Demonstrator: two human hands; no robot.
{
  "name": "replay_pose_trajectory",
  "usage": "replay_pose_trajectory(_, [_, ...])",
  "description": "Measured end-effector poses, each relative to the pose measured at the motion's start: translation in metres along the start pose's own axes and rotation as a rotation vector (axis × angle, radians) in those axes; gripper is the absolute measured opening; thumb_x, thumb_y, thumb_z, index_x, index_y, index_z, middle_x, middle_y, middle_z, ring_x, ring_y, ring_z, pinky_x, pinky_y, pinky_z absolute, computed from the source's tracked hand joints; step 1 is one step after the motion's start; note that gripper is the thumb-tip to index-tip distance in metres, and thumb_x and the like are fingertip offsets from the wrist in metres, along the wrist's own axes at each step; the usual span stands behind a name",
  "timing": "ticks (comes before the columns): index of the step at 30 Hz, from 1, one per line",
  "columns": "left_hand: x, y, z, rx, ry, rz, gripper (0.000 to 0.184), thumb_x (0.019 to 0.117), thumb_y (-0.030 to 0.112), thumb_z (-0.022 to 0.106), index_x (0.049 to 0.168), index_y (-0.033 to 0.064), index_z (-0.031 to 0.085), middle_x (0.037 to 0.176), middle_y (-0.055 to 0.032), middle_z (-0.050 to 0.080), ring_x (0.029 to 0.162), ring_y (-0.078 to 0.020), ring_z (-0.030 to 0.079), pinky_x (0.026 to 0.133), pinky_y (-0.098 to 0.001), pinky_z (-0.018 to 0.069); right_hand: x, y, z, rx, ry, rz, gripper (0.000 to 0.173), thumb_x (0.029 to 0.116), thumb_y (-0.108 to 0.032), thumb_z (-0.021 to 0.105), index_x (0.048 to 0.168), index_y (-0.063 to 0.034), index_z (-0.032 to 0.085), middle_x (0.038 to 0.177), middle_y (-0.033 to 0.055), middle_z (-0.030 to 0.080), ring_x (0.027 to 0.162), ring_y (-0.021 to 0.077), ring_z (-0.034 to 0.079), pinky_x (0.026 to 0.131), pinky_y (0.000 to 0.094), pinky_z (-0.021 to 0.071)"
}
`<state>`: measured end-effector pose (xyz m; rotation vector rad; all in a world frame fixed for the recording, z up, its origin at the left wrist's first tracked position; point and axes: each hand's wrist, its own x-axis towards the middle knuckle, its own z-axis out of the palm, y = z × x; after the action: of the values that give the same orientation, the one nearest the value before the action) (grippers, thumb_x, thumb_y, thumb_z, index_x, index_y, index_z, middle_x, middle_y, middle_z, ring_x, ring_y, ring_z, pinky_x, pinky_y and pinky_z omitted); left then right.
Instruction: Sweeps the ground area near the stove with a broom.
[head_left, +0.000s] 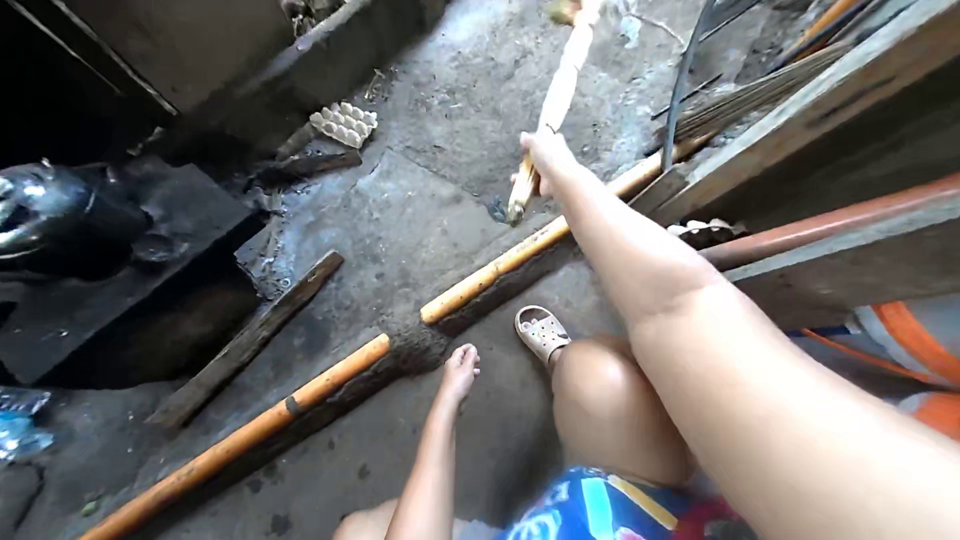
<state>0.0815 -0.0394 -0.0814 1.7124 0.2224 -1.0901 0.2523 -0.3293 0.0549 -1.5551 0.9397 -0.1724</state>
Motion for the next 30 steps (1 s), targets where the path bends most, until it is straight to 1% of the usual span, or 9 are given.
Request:
replay_pose_trajectory(3, [0.014, -0.002, 0.003, 0.087, -0.025, -0.019, 0.043, 0.1129, 0.025, 0.040, 0.148, 0.0003, 0.046, 0.136, -0.0239, 0.060, 0.111, -0.0312, 0.066, 0.093, -0.0446, 0.0529, 0.036, 0.079, -0.036, -0.085, 0.068, 0.089, 0.063, 0.1005, -0.030, 0.059, 0.153, -0.0063, 0.034, 0.147, 0.0250, 0.042, 0.119, 0.0382, 0.058, 0.087, 0.0577, 0.0555])
replay_pose_trajectory(6, [0.024, 0.004, 0.005, 0.105, -0.012, -0.059, 0.043, 0.1122, 0.025, 0.043, 0.147, 0.0003, 0.047, 0.134, -0.0233, 0.060, 0.110, -0.0306, 0.065, 0.092, -0.0441, 0.0526, 0.037, 0.127, -0.043, -0.122, 0.032, 0.269, 0.059, 0.0963, -0.028, 0.066, 0.144, -0.0016, 0.045, 0.130, 0.0238, 0.057, 0.110, 0.0341, 0.061, 0.087, 0.0535, 0.0533])
replay_pose_trajectory(9, [0.041, 0.018, 0.008, 0.119, 0.029, -0.072, 0.042, 0.1117, 0.025, 0.045, 0.146, 0.0006, 0.049, 0.133, -0.0229, 0.061, 0.110, -0.0311, 0.065, 0.092, -0.0453, 0.0525, 0.034, 0.140, -0.018, -0.170, -0.149, 0.324, 0.059, 0.0965, -0.019, 0.064, 0.146, -0.0005, 0.038, 0.136, 0.0258, 0.050, 0.111, 0.0364, 0.059, 0.086, 0.0557, 0.0527])
replay_pose_trajectory(12, [0.060, 0.044, 0.020, 0.171, -0.005, -0.036, 0.044, 0.1119, 0.025, 0.044, 0.148, 0.0005, 0.046, 0.136, -0.0239, 0.060, 0.118, -0.0346, 0.064, 0.099, -0.0492, 0.0517, 0.028, 0.127, -0.013, -0.090, -0.354, 0.303, 0.032, 0.1005, -0.015, 0.059, 0.128, -0.0024, 0.049, 0.098, 0.0151, 0.057, 0.070, 0.0224, 0.060, 0.061, 0.0389, 0.0549])
replay_pose_trajectory(14, [0.072, 0.066, 0.030, 0.188, -0.040, -0.015, 0.045, 0.1124, 0.026, 0.042, 0.149, 0.0013, 0.046, 0.138, -0.0235, 0.060, 0.119, -0.0340, 0.063, 0.100, -0.0486, 0.0506, 0.031, 0.117, -0.017, 0.034, -0.480, 0.313, 0.032, 0.1036, -0.017, 0.055, 0.132, -0.0072, 0.044, 0.080, 0.0081, 0.055, 0.055, 0.0158, 0.056, 0.052, 0.0305, 0.0535])
replay_pose_trajectory(17, [0.087, 0.112, 0.045, 0.204, -0.112, 0.029, 0.047, 0.1137, 0.030, 0.035, 0.150, 0.0012, 0.046, 0.136, -0.0226, 0.061, 0.117, -0.0317, 0.064, 0.099, -0.0470, 0.0509, 0.041, 0.106, -0.028, 0.092, -0.461, 0.223, 0.048, 0.1043, -0.019, 0.057, 0.148, -0.0128, 0.038, 0.081, 0.0070, 0.055, 0.054, 0.0145, 0.055, 0.052, 0.0292, 0.0525])
replay_pose_trajectory(25, [0.127, 0.242, 0.076, 0.241, -0.145, 0.169, 0.047, 0.1135, 0.031, 0.036, 0.150, 0.0050, 0.048, 0.137, -0.0179, 0.062, 0.117, -0.0249, 0.063, 0.098, -0.0411, 0.0493, 0.143, 0.091, -0.035, 0.236, -0.158, 0.230, 0.060, 0.1019, -0.018, 0.061, 0.150, -0.0106, 0.026, 0.105, 0.0155, 0.054, 0.066, 0.0214, 0.062, 0.057, 0.0369, 0.0571])
replay_pose_trajectory(28, [0.150, 0.260, 0.075, 0.247, -0.089, 0.084, 0.047, 0.1133, 0.034, 0.037, 0.149, 0.0066, 0.049, 0.135, -0.0155, 0.063, 0.114, -0.0232, 0.064, 0.096, -0.0392, 0.0500, 0.166, 0.108, -0.022, 0.126, -0.238, 0.297, 0.050, 0.0992, -0.016, 0.063, 0.142, -0.0046, 0.039, 0.110, 0.0185, 0.056, 0.069, 0.0243, 0.063, 0.058, 0.0402, 0.0573])
replay_pose_trajectory(30, [0.164, 0.259, 0.078, 0.225, -0.043, -0.008, 0.048, 0.1134, 0.036, 0.035, 0.149, 0.0066, 0.049, 0.135, -0.0162, 0.063, 0.113, -0.0257, 0.063, 0.094, -0.0416, 0.0499, 0.145, 0.124, -0.020, 0.050, -0.361, 0.347, 0.055, 0.1001, -0.017, 0.062, 0.147, -0.0089, 0.035, 0.109, 0.0193, 0.057, 0.073, 0.0259, 0.062, 0.062, 0.0424, 0.0558])
